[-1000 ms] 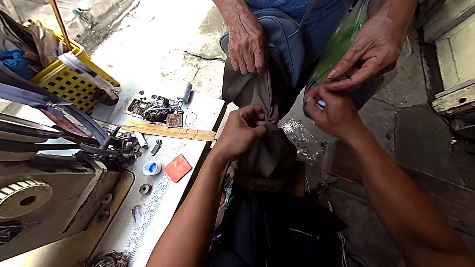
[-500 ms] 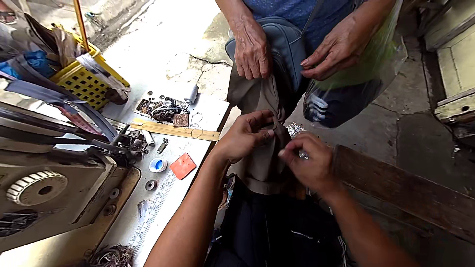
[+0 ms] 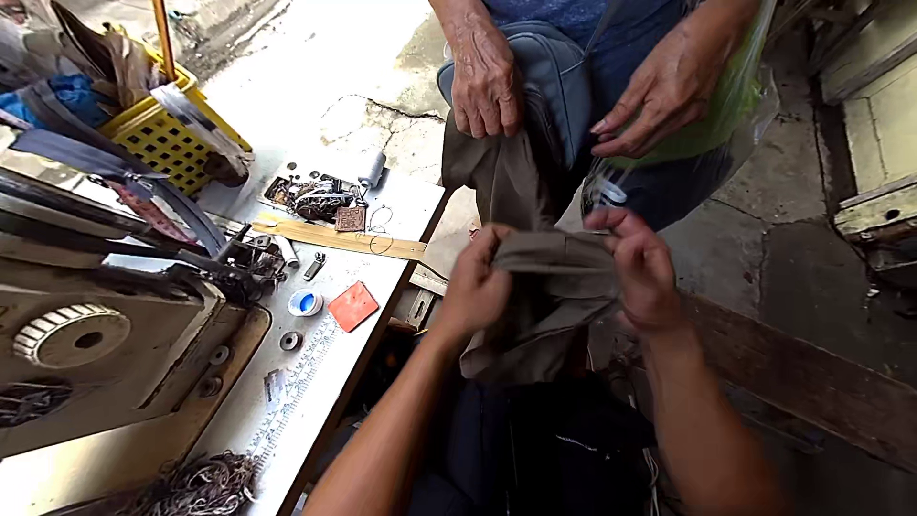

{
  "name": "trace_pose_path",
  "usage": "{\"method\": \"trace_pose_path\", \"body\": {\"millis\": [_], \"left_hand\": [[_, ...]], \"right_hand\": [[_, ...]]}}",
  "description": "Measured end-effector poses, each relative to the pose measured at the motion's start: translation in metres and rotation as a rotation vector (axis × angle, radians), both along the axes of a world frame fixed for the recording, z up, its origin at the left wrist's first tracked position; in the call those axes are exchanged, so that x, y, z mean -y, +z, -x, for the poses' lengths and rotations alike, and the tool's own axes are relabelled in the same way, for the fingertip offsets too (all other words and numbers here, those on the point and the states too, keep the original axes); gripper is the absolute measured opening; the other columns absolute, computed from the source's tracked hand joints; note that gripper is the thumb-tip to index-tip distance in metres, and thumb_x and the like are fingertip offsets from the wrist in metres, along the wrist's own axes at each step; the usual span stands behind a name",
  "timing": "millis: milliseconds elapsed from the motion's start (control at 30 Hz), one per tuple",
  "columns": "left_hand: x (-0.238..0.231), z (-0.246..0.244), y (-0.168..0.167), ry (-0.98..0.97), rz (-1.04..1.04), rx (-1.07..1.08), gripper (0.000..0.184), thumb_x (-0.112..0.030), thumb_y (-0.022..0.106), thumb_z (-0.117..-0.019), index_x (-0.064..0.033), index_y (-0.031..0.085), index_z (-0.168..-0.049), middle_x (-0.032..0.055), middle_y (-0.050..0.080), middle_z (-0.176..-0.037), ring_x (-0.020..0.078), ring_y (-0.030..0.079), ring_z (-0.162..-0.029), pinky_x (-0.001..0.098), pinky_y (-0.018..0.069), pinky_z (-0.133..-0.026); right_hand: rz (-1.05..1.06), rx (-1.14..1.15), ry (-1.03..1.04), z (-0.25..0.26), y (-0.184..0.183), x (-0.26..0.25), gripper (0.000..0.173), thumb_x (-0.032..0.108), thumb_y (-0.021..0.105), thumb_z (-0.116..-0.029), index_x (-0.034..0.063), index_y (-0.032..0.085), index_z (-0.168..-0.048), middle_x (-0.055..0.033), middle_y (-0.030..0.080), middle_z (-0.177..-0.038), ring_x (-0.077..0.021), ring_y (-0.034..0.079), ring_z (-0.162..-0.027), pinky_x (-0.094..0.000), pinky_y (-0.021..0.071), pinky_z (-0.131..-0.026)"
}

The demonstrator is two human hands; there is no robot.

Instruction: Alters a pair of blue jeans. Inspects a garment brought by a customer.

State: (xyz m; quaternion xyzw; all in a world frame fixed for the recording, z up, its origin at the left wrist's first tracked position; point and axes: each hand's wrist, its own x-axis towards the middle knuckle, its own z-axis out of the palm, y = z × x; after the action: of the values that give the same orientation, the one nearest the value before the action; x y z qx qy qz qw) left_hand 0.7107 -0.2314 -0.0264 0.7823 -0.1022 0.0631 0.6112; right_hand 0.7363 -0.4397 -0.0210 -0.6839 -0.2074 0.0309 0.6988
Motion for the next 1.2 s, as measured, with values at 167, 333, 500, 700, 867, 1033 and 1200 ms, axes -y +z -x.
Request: {"method": "trace_pose_path", "body": {"millis": [167, 333, 500, 700, 867, 1033, 1200], "left_hand": [[-0.009, -0.054, 0.060, -0.139, 0.090, -0.156, 0.016, -0.003, 0.053, -0.0943, -0.0054, 0.067, -0.101, -0.0004, 0.069, -0.080, 0.0050, 0.065, -0.071, 0.0253, 0.0560, -0.065], [-0.035, -0.056, 0.080, -0.209, -0.492, -0.029, 0.055, -0.020, 0.087, -0.0783, -0.0090, 0.061, -0.126, 0.0050, 0.068, -0.108, 0.0153, 0.067, -0.097, 0.0408, 0.0578, -0.087], [-0.029, -0.051, 0.054, -0.047, -0.087, -0.083, 0.012, -0.003, 0.067, -0.0945, -0.0096, 0.066, -0.105, 0.0015, 0.069, -0.083, 0.0079, 0.065, -0.066, 0.0241, 0.0548, -0.056], [-0.016, -0.060, 0.053, 0.046, 0.408, -0.415, 0.023, -0.009, 0.050, -0.0959, -0.0117, 0.070, -0.106, 0.0028, 0.072, -0.084, 0.0075, 0.068, -0.068, 0.0257, 0.0576, -0.059], [-0.024, -0.072, 0.047, -0.052, 0.368, -0.445, 0.023, -0.018, 0.051, -0.1013, -0.0100, 0.072, -0.099, 0.0050, 0.072, -0.079, 0.0095, 0.069, -0.065, 0.0273, 0.0596, -0.059], [-0.022, -0.076, 0.043, 0.154, 0.057, -0.331, 0.013, -0.018, 0.059, -0.1041, -0.0112, 0.070, -0.102, 0.0022, 0.068, -0.075, 0.0086, 0.061, -0.060, 0.0258, 0.0517, -0.055], [-0.032, -0.043, 0.049, 0.429, -0.256, 0.091, 0.051, -0.023, 0.076, -0.0864, -0.0099, 0.059, -0.133, 0.0092, 0.062, -0.126, 0.0200, 0.061, -0.103, 0.0391, 0.0508, -0.079]], "right_hand": [[0.417, 0.252, -0.112, -0.029, 0.007, -0.004, 0.030, 0.015, 0.078, -0.0817, 0.0038, 0.072, -0.109, -0.0049, 0.063, -0.109, -0.0069, 0.062, -0.097, -0.0249, 0.0541, -0.082], [-0.049, 0.029, -0.023, -0.046, 0.019, -0.024, 0.026, 0.001, 0.048, -0.1021, 0.0068, 0.060, -0.124, 0.0024, 0.068, -0.109, -0.0015, 0.066, -0.097, -0.0225, 0.0577, -0.084], [-0.227, -0.419, 0.128, -0.069, 0.031, -0.038, 0.030, 0.021, 0.039, -0.1098, 0.0200, 0.068, -0.116, 0.0065, 0.071, -0.090, -0.0012, 0.067, -0.072, -0.0215, 0.0586, -0.063], [-0.307, -0.511, 0.102, -0.087, 0.021, -0.045, 0.025, 0.029, 0.046, -0.1071, 0.0188, 0.068, -0.101, 0.0030, 0.069, -0.079, -0.0040, 0.065, -0.063, -0.0237, 0.0556, -0.055], [-0.374, -0.601, 0.134, -0.085, 0.026, -0.044, 0.026, 0.027, 0.042, -0.1087, 0.0162, 0.066, -0.108, 0.0003, 0.071, -0.088, -0.0069, 0.068, -0.075, -0.0274, 0.0596, -0.065], [-0.449, -0.733, 0.114, -0.069, 0.032, -0.049, 0.027, 0.021, 0.041, -0.1084, 0.0115, 0.066, -0.108, -0.0052, 0.072, -0.090, -0.0114, 0.071, -0.079, -0.0310, 0.0615, -0.070], [-0.500, -0.858, 0.061, -0.061, 0.039, -0.050, 0.027, 0.025, 0.043, -0.1078, 0.0101, 0.065, -0.110, -0.0076, 0.072, -0.092, -0.0141, 0.071, -0.080, -0.0332, 0.0615, -0.070]]}}
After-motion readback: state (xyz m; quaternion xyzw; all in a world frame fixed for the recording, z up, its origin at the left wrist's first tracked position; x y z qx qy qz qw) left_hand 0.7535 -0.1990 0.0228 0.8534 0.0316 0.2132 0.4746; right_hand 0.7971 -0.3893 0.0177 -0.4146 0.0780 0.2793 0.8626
